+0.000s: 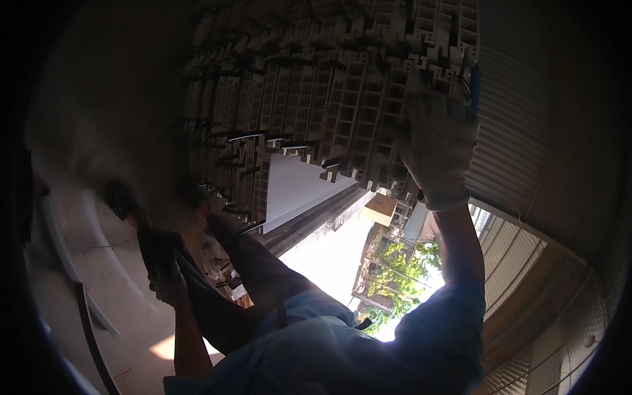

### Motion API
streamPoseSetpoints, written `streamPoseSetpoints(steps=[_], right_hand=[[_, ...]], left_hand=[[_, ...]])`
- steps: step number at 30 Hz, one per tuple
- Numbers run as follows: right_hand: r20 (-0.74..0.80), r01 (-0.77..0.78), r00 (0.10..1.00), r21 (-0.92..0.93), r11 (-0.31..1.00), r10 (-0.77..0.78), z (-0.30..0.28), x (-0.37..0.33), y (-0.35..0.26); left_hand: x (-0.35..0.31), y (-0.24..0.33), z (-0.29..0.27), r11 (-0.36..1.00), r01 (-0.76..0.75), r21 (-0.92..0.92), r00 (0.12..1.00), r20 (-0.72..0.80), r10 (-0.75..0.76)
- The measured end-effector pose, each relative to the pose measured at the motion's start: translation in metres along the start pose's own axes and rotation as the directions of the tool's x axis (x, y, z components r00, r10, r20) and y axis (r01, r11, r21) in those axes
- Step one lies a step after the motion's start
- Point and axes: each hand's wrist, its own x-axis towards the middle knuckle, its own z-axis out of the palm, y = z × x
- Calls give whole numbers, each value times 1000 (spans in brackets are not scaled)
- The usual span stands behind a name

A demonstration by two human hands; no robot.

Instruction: The person removes plastic wrapping from large flat panels, places them on a workbench, and uses a strap tool to secure them. The person then picks up a small plastic spacer and places it on a nearby rack.

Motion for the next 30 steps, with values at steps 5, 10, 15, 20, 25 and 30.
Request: streamPoseSetpoints(steps=[5,10,15,20,25,30], right_hand=[[-29,415,910,32,909,-414,2,15,-14],[-26,457,888,169,873,-460,3,28,-26],[22,536,831,234,811,-556,15,65,-40],[100,641,731,241,729,-675,30,87,-48],[196,682,655,263,682,-730,30,102,-51],[126,616,723,328,716,-679,39,113,-76]], left_hand=[[1,-1,-2,1000,5,15,1000,-1,-5],[-3,1,-6,996,42,-75,999,28,-40],[0,-4,-2,996,24,-86,1000,11,-23],[0,-9,8,995,1,-95,1000,-17,-2],[1,-10,11,995,-14,-102,999,-43,10],[2,-11,9,993,2,-117,1000,-14,-3]])
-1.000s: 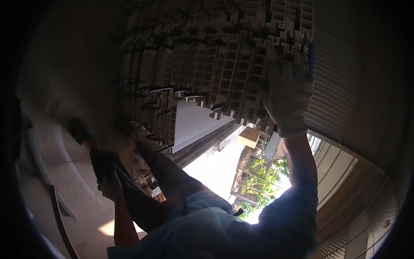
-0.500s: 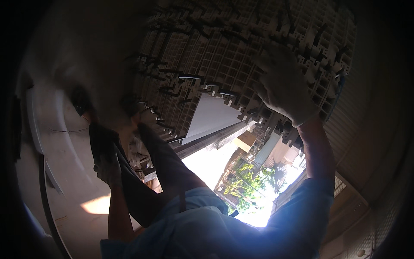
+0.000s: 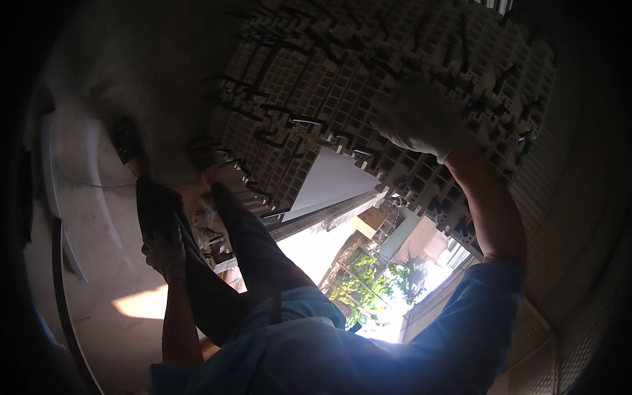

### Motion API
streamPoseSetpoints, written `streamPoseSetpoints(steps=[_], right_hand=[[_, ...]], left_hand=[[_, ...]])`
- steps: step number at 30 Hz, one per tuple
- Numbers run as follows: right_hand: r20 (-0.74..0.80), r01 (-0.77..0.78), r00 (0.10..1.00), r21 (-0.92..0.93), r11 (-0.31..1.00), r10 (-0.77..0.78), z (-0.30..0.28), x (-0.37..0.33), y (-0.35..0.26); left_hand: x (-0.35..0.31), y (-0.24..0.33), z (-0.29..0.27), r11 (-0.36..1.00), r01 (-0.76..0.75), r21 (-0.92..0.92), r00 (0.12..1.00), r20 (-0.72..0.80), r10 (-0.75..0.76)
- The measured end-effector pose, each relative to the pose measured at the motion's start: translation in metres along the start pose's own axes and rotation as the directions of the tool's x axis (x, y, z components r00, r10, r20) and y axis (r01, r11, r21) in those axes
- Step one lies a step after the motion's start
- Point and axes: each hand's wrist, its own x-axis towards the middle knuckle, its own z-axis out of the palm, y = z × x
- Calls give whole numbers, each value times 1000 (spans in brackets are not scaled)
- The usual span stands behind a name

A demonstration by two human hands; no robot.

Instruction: The person removes plastic wrapping from large flat panels, places them on a workbench, and uses a strap tool to secure them. The person then picks up a small plastic spacer and places it on a nearby rack.

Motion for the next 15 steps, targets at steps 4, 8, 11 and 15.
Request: streamPoseSetpoints(steps=[4,8,11,15], right_hand=[[72,-5,997,-122,993,14,15,21,-9],[211,18,977,-259,966,39,26,31,-12],[286,51,958,-278,959,32,32,36,-11],[196,153,976,-304,940,-95,40,45,-10]], left_hand=[[-1,-2,1,1000,6,-27,1000,-7,-6],[-1,-4,5,1000,2,-14,1000,-30,-2],[-1,-5,8,1000,-14,-22,998,-56,13],[-1,-6,10,1000,-17,-26,998,-55,15]])
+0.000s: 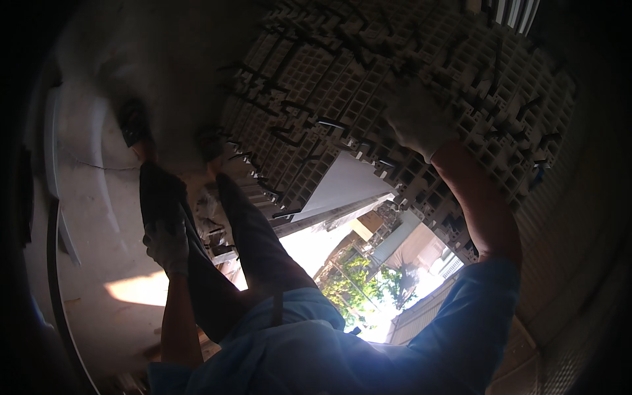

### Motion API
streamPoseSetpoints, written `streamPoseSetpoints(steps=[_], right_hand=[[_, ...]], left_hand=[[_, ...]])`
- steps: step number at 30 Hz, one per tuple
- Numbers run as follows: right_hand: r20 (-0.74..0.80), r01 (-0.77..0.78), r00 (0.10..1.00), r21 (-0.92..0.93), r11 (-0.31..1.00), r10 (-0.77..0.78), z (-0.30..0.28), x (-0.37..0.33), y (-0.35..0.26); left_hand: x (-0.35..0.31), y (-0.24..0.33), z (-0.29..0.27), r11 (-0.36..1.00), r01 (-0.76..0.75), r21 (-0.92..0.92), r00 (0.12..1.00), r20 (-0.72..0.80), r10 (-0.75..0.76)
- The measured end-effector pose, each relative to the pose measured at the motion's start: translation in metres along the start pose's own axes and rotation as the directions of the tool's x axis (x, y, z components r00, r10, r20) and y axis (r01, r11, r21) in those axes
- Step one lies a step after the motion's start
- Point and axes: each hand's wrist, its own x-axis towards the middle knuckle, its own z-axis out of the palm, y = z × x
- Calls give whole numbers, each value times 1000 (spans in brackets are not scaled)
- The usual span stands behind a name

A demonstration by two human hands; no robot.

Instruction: The person removes plastic wrapping from large flat panels, places them on a workbench, and uses a strap tool to secure them. The person then picks up a small plastic spacer and places it on a nearby rack.

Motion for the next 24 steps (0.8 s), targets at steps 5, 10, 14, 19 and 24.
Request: streamPoseSetpoints(steps=[5,10,14,19,24], right_hand=[[60,97,993,51,994,-100,1,23,4],[92,62,993,160,985,-78,-8,33,4],[15,-24,1000,288,957,21,-11,56,-4],[139,-23,990,217,976,-7,-4,106,-13],[200,-33,979,31,999,26,0,123,-19]], left_hand=[[0,-1,1,1000,-2,3,1000,-10,2],[-1,-2,1,1000,-23,2,999,-37,23],[0,-4,1,1000,-20,-21,1000,-19,20],[3,-11,4,1000,0,-1,1000,31,0],[2,-15,10,999,-39,3,999,-34,39]])
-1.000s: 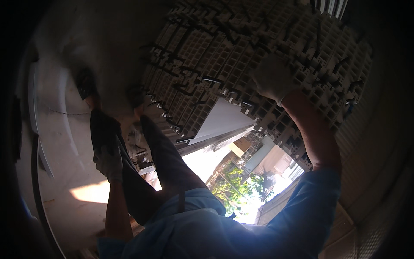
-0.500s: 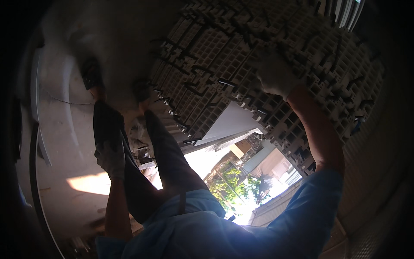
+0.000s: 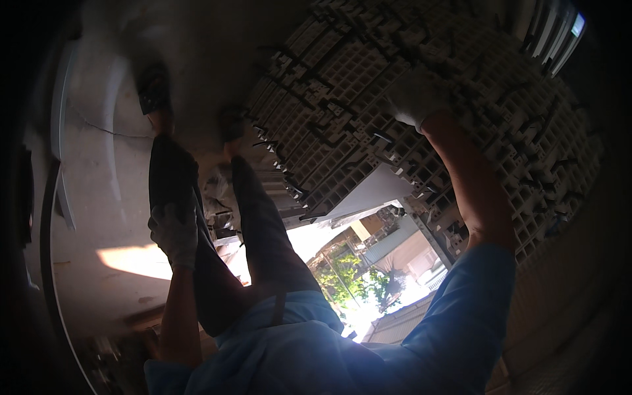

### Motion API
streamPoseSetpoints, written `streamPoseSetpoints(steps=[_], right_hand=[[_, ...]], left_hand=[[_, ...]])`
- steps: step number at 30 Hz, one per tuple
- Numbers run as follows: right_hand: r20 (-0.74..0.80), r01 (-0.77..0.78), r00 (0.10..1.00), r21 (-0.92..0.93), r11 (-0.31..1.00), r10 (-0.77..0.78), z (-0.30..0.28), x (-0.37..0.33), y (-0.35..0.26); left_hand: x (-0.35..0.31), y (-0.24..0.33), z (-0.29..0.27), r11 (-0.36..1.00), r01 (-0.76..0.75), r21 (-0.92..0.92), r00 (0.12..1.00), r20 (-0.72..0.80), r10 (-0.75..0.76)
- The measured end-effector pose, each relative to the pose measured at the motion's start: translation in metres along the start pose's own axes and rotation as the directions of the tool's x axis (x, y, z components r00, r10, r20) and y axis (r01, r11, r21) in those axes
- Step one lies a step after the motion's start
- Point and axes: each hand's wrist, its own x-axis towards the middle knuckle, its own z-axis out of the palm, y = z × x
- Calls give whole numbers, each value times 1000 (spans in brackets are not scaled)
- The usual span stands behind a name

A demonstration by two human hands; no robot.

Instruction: The person removes plastic wrapping from large flat panels, places them on a workbench, and uses a strap tool to secure them. The person then picks up a small plastic spacer and places it on a nearby rack.

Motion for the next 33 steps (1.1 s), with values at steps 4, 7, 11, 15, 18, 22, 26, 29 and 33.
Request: streamPoseSetpoints(steps=[4,7,11,15,18,22,26,29,33], right_hand=[[-3,41,999,-124,991,-42,3,8,-3],[-63,55,996,-143,988,-64,10,11,-3],[-240,137,953,-209,968,-186,19,16,2],[-148,239,956,-106,965,-253,16,30,6],[-24,282,959,-69,957,-284,9,42,6],[-110,197,976,89,976,-187,3,61,-5],[-261,180,957,200,963,-124,4,85,-13],[-158,132,981,112,985,-113,11,101,-15],[-165,178,971,29,984,-171,22,110,-15]], left_hand=[[-1,0,1,1000,0,-1,1000,10,0],[-1,0,-1,1000,10,-11,1000,12,-10],[0,3,-3,999,36,-34,999,19,-35],[1,2,-8,998,43,-55,999,10,-42],[1,2,-18,999,-24,-44,998,-54,22],[33,22,-34,932,-234,-278,949,-275,157],[114,87,-33,722,-411,-556,901,-368,230],[150,112,-38,626,-437,-646,896,-376,237],[151,124,-45,499,-397,-771,918,-346,196]])
